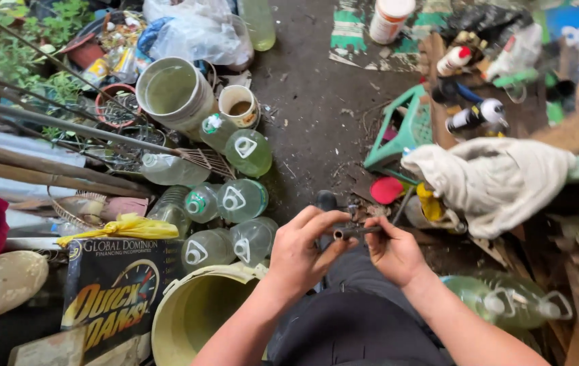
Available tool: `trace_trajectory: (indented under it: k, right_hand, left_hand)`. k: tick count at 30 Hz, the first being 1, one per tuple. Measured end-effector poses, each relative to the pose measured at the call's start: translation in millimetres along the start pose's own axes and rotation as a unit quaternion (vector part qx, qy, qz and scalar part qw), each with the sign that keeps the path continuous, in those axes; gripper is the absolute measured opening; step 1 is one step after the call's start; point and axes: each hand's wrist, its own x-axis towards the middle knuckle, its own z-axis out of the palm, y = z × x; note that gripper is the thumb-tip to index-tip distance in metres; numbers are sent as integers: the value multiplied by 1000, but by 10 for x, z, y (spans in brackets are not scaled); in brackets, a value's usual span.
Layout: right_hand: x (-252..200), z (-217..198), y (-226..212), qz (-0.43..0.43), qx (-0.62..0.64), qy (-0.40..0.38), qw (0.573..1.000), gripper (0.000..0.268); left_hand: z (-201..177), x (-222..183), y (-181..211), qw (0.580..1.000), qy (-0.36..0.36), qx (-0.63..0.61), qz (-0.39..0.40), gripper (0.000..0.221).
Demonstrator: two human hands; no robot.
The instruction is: The person sits on the ground beside a motorcycle's front wheel and services the brake caliper. They use a long metal rod to press and lever the caliper, remove the old brake pads by hand, fit new pads into the caliper, and reposition the caliper against the brake disc.
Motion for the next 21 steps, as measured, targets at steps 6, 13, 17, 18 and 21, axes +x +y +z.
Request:
trace_trajectory:
  k: [6,13,17,18,21]
  right_hand:
    - [579,1258,-155,121,-37,-52,991,23]
    - [1045,2335,-942,-90,-382,-64,918,16]
    - [1155,2769,-1272,-258,-634,-65,726,16]
    - [1186,2901,-1353,-309,-700,-67,640,17]
    - [662,3620,-1604,-464,-557,-211,655,25]
  left_hand:
    - [107,955,-481,998,59,-30,11,11]
    - [162,2192,-718,995,87,-4,55,15]
    - [207,2746,-852,991,97,1,88,11]
    - [218,2883,-916,990,96,6,101,12]
    - [279,3234,-1155,990,90,-4,105,9]
